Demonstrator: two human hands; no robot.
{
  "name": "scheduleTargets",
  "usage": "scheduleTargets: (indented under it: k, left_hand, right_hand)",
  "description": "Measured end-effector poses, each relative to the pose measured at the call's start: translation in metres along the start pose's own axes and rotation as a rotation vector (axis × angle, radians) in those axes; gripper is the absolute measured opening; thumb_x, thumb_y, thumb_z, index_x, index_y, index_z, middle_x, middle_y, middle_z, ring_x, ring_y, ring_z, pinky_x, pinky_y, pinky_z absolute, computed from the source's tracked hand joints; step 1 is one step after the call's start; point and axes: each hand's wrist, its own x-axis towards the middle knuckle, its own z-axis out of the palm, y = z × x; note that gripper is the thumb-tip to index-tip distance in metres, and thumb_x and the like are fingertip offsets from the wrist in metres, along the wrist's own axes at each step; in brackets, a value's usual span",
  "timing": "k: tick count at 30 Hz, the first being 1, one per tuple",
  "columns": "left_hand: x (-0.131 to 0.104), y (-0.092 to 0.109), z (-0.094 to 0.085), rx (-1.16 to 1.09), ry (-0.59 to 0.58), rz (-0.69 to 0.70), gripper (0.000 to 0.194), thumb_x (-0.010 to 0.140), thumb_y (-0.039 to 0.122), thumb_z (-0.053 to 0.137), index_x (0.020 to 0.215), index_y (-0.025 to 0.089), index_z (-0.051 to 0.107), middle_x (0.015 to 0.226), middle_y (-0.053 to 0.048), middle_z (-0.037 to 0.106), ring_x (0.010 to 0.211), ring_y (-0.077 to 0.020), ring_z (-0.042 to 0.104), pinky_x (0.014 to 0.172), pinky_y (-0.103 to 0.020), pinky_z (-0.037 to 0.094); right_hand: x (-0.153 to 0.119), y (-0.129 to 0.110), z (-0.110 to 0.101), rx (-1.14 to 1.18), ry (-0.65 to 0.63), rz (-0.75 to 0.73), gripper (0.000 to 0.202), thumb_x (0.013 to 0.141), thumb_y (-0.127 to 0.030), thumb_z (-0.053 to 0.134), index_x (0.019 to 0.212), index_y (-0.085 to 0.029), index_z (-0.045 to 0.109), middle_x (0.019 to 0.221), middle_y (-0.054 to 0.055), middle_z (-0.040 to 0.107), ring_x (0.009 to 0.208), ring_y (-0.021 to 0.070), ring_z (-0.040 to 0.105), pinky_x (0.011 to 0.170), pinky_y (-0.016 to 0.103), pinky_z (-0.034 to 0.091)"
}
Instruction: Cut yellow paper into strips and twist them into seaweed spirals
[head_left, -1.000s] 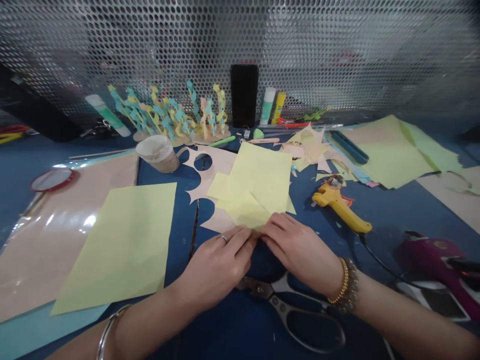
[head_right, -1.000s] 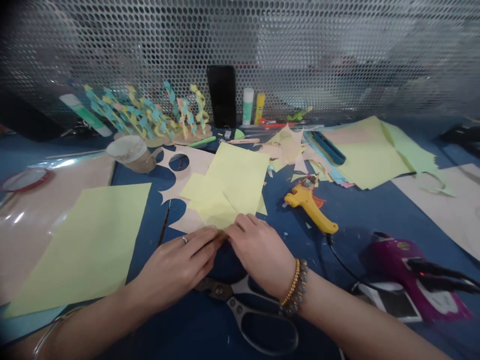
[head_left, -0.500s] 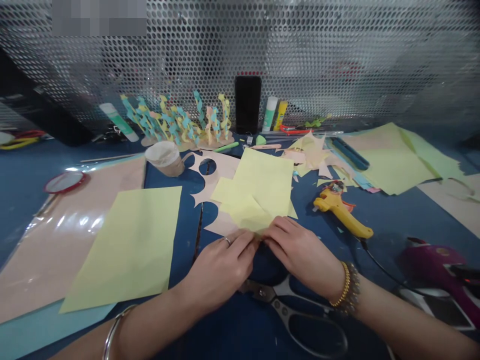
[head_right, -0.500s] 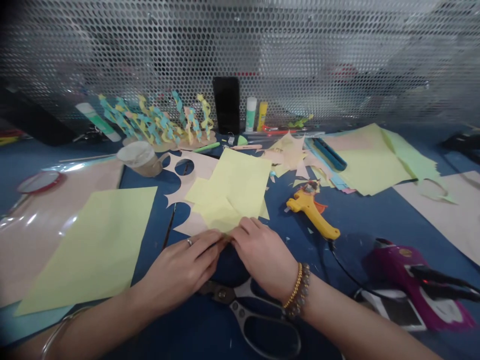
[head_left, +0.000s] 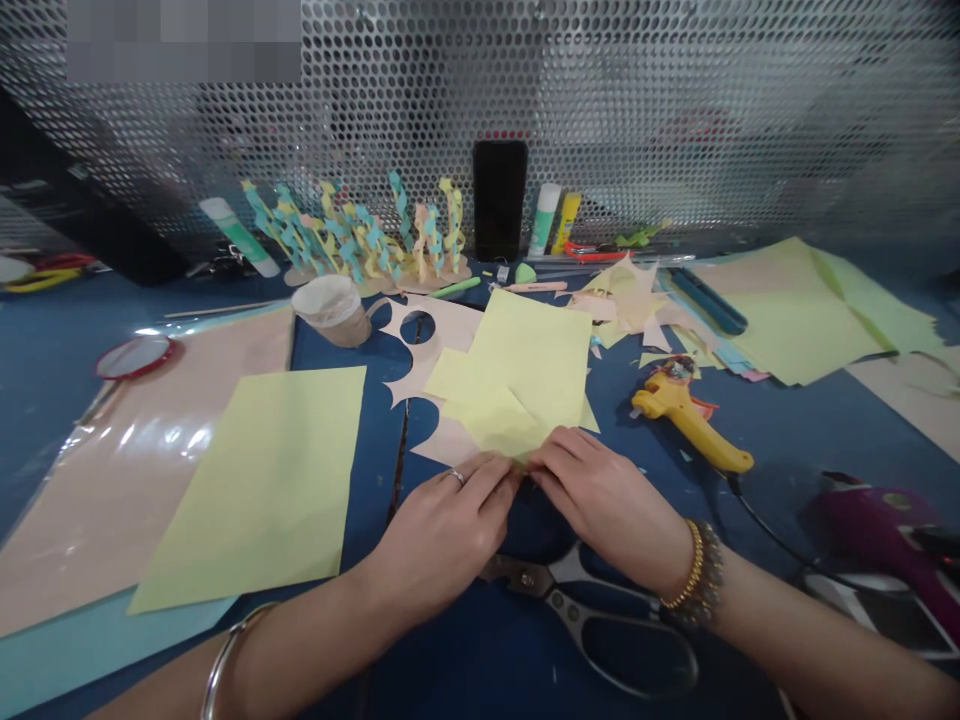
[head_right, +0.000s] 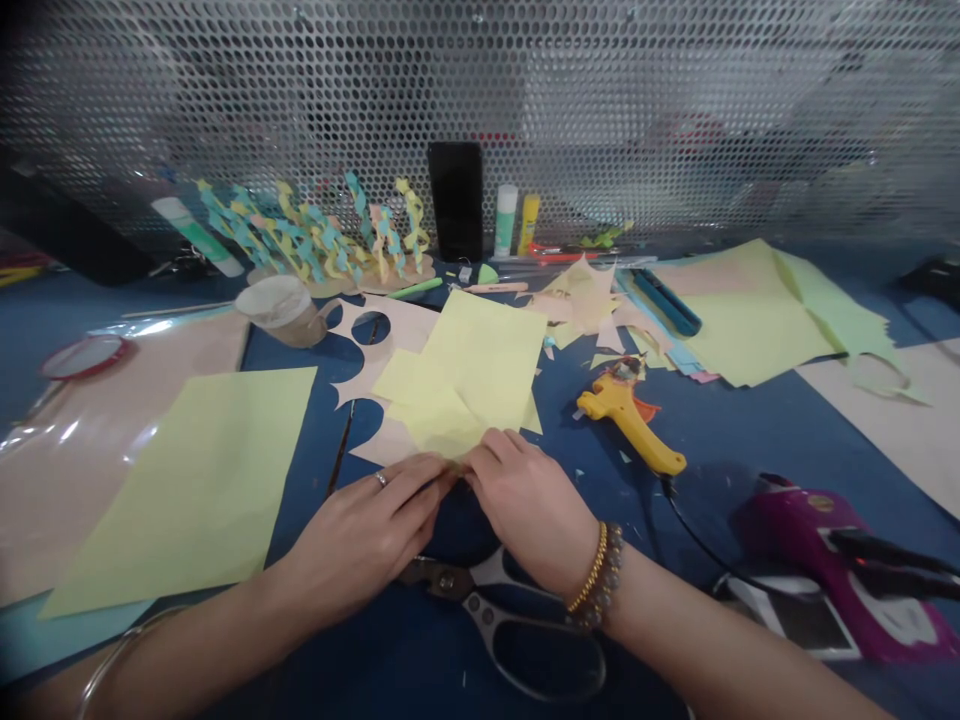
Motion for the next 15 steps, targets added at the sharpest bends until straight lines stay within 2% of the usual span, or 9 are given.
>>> scheduleTargets:
  k: [15]
  left_hand:
    - [0.0001,-0.0003,0.0023,0.009,-0.053,-0.023,0.039,0.088,0.012,0.041,0.126,0.005,0.048,0.124,-0.014,0.055,0.111,-0.0259,0.054,0.078,-0.033,0.054]
  right_hand:
    - [-0.0013,0.0025,0.0000,0.016,0.029,-0.041,0.011,0.088,-0.012,0.049,0.089,-0.014,0.060,0.086,0.006,0.054,0.083,0.0196,0.052,0.077,0.038,0.050]
